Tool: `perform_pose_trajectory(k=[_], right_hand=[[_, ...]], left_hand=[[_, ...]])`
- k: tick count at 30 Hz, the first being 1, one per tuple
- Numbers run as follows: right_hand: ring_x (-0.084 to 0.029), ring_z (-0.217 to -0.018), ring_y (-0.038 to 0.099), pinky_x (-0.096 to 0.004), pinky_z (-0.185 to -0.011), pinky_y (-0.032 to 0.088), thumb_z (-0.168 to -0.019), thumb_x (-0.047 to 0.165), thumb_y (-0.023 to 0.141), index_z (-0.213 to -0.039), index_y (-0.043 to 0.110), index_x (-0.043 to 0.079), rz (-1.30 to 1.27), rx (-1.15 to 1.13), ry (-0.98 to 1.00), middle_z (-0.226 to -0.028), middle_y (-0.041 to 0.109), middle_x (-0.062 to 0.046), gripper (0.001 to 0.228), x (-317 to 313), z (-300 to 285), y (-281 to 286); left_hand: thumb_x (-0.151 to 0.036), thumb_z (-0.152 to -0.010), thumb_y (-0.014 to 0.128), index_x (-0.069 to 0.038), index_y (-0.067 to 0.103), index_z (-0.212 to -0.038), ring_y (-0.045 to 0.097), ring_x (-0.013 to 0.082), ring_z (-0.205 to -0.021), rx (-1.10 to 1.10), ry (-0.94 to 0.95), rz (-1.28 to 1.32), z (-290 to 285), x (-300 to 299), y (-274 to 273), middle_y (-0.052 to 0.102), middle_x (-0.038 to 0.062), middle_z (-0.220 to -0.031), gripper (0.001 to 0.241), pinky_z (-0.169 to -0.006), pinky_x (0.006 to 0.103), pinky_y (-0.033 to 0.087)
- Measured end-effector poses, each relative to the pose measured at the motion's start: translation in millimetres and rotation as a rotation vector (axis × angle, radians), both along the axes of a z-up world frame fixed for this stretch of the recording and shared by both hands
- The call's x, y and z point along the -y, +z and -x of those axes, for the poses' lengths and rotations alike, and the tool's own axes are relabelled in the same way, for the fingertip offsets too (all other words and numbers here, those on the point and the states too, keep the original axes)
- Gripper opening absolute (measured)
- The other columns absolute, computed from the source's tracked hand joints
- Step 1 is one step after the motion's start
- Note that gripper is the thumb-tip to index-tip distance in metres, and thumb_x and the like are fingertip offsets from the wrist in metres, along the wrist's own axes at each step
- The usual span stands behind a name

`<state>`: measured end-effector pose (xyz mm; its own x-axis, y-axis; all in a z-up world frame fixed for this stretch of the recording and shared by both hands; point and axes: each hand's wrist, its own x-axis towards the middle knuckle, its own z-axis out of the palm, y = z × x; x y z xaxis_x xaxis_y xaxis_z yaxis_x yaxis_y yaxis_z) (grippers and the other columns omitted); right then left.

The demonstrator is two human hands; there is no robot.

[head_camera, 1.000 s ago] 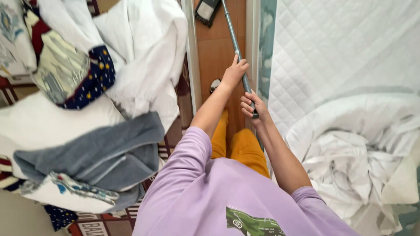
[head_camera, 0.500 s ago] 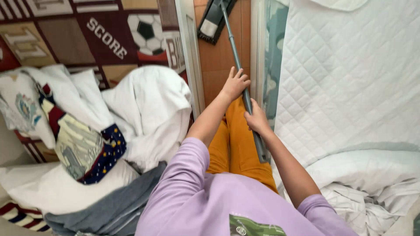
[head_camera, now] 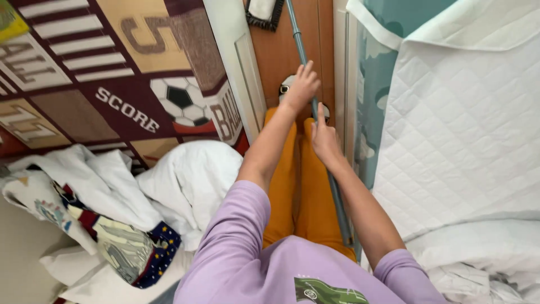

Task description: The recorder is mopping the tiled floor of a bedroom using a flat-head mop.

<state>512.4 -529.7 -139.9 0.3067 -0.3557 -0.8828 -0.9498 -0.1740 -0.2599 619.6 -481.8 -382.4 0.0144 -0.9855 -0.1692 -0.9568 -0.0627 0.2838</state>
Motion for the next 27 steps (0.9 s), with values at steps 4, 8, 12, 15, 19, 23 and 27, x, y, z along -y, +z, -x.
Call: perform_pose_trajectory(k=[4, 8, 12, 15, 19, 23, 27], right_hand=[[-0.045, -0.061, 0.066, -0.058, -0.058, 0.049, -0.110, 0.029, 0.043, -0.165, 0.011, 0.016, -0.061, 0.009, -0.099, -0.068, 0.066, -0.023, 0.065, 5.4, -52.1, -30.5], [-0.047, -0.069, 0.067, -0.058, -0.064, 0.049, -0.110, 0.029, 0.045, -0.166, 0.015, 0.027, 0.072, 0.101, -0.092, -0.076, 0.067, -0.029, 0.064, 6.0, -46.7, -65.5], [-0.052, -0.076, 0.066, -0.061, -0.065, 0.048, -0.110, 0.032, 0.046, -0.163, 0.017, 0.042, 0.054, 0.077, -0.239, -0.083, 0.067, -0.034, 0.061, -30.7, 41.6, -88.6], [-0.053, -0.080, 0.064, -0.060, -0.063, 0.047, -0.109, 0.032, 0.045, -0.164, 0.016, 0.044, 0.022, 0.030, -0.272, -0.081, 0.067, -0.034, 0.063, -67.2, 100.5, -66.2], [-0.052, -0.067, 0.067, -0.060, -0.064, 0.049, -0.110, 0.034, 0.037, -0.165, 0.009, 0.046, -0.121, -0.252, -0.206, -0.078, 0.069, -0.033, 0.063, -108.0, 140.0, 7.6], [-0.052, -0.071, 0.067, -0.061, -0.064, 0.050, -0.109, 0.035, 0.042, -0.164, 0.016, 0.043, 0.044, -0.134, -0.133, -0.080, 0.069, -0.030, 0.062, -166.8, 200.3, 6.8], [-0.053, -0.075, 0.065, -0.063, -0.066, 0.049, -0.107, 0.035, 0.046, -0.162, 0.027, 0.041, 0.121, -0.077, -0.155, -0.080, 0.069, -0.029, 0.059, -178.7, 201.6, 15.3]], left_hand=[[-0.016, -0.093, 0.066, -0.012, 0.072, -0.107, 0.039, 0.0438, -0.146, -0.047, 0.033, -0.026, -80.7, 19.4, -27.3, 0.059, 0.015, -0.132, 0.016, -0.117, 0.0520, 0.038], [-0.026, -0.085, 0.071, -0.011, 0.070, -0.107, 0.027, 0.0494, -0.147, -0.149, 0.072, -0.255, -80.8, 42.6, -28.8, 0.045, 0.021, -0.151, 0.027, -0.116, 0.0522, 0.034], [-0.027, -0.088, 0.070, -0.017, 0.072, -0.105, 0.016, 0.0556, -0.149, -0.077, -0.010, -0.407, 2.1, 27.3, -65.4, 0.039, 0.022, -0.157, 0.020, -0.120, 0.0587, 0.028], [-0.023, -0.091, 0.068, -0.020, 0.074, -0.105, 0.015, 0.0602, -0.148, -0.086, -0.041, -0.379, 77.9, -25.2, -66.2, 0.042, 0.022, -0.155, 0.016, -0.121, 0.0630, 0.027], [-0.024, -0.088, 0.066, -0.018, 0.074, -0.104, 0.018, 0.0633, -0.143, -0.044, -0.113, -0.367, 154.8, -86.4, -14.7, 0.047, 0.025, -0.145, 0.020, -0.117, 0.0659, 0.027], [-0.023, -0.090, 0.065, -0.020, 0.077, -0.102, 0.021, 0.0635, -0.145, -0.189, -0.060, -0.361, 209.8, -139.2, -13.1, 0.049, 0.021, -0.142, 0.017, -0.118, 0.0653, 0.030], [-0.023, -0.094, 0.063, -0.021, 0.075, -0.105, 0.023, 0.0601, -0.148, -0.203, -0.039, -0.360, 209.8, -148.2, -7.2, 0.050, 0.019, -0.144, 0.016, -0.121, 0.0616, 0.032]])
